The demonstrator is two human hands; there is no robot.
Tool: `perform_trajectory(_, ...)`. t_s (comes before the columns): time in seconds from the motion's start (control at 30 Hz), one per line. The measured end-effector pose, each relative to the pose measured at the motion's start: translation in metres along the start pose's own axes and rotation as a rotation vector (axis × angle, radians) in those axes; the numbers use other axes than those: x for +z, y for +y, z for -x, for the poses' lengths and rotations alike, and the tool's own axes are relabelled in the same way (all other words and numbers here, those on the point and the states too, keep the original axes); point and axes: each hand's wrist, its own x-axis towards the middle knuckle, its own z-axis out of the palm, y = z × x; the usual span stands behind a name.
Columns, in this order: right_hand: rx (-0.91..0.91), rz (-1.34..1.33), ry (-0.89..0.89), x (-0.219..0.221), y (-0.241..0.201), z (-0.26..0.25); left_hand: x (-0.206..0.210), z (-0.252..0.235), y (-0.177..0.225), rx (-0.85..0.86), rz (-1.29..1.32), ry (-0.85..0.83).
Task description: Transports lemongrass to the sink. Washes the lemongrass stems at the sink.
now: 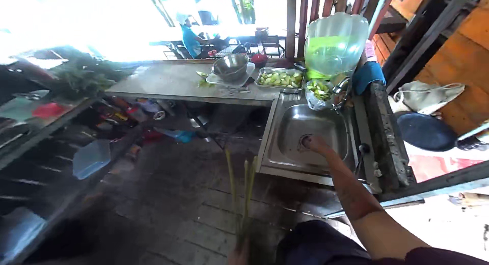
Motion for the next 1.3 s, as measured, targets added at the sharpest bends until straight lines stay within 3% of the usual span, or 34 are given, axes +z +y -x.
perform_trajectory(0.17,0.148,-0.923,0.459,-0.022,0.03,-0.022,0.005,-0.07,0.083,0.076,-0.266,-0.153)
perform_trajectory(0.27,0.24,-1.542,0.57,-0.043,0.04,-0.054,0.017,-0.1,0.139,0.115,-0.485,-0.251)
perform_trajectory(0.43,0.213,-1.801,0.534,-0.063,0.05,-0.101,0.044,-0.147,0.215,0.128,-0.868,-0.351)
perform_trajectory(0.57,0.029,-1.968,0.587,-0.063,0.062,-0.147,0.076,-0.183,0.259,0.164,-1.079,-0.265)
perform_trajectory(0.63,0.019,-2.047,0.621,-0.066,0.062,-0.158,0.094,-0.205,0.27,0.211,-1.121,-0.217)
perform_trajectory(0.73,0.147,-1.948,0.695,-0.074,0.056,-0.165,0.116,-0.241,0.284,0.289,-1.131,-0.199)
perform_trajectory(0.87,0.539,-1.187,0.835,-0.076,0.047,-0.156,0.14,-0.289,0.281,0.353,-1.151,-0.218)
perform_trajectory(0.93,0.553,-0.754,0.69,-0.075,0.051,-0.151,0.154,-0.308,0.275,0.42,-1.172,-0.24)
perform_trajectory(1.0,0.527,-0.386,0.43,-0.082,0.047,-0.131,0.167,-0.319,0.275,0.513,-1.185,-0.283)
perform_trajectory(1.1,0.545,-0.106,0.254,-0.098,0.041,-0.099,0.185,-0.331,0.28,0.63,-1.172,-0.351)
perform_trajectory(1.2,0.328,-0.047,0.184,-0.109,0.053,-0.088,0.197,-0.344,0.279,0.703,-1.178,-0.412)
perform_trajectory(1.3,0.12,-0.458,0.226,-0.1,0.059,-0.098,0.2,-0.347,0.291,0.689,-1.208,-0.493)
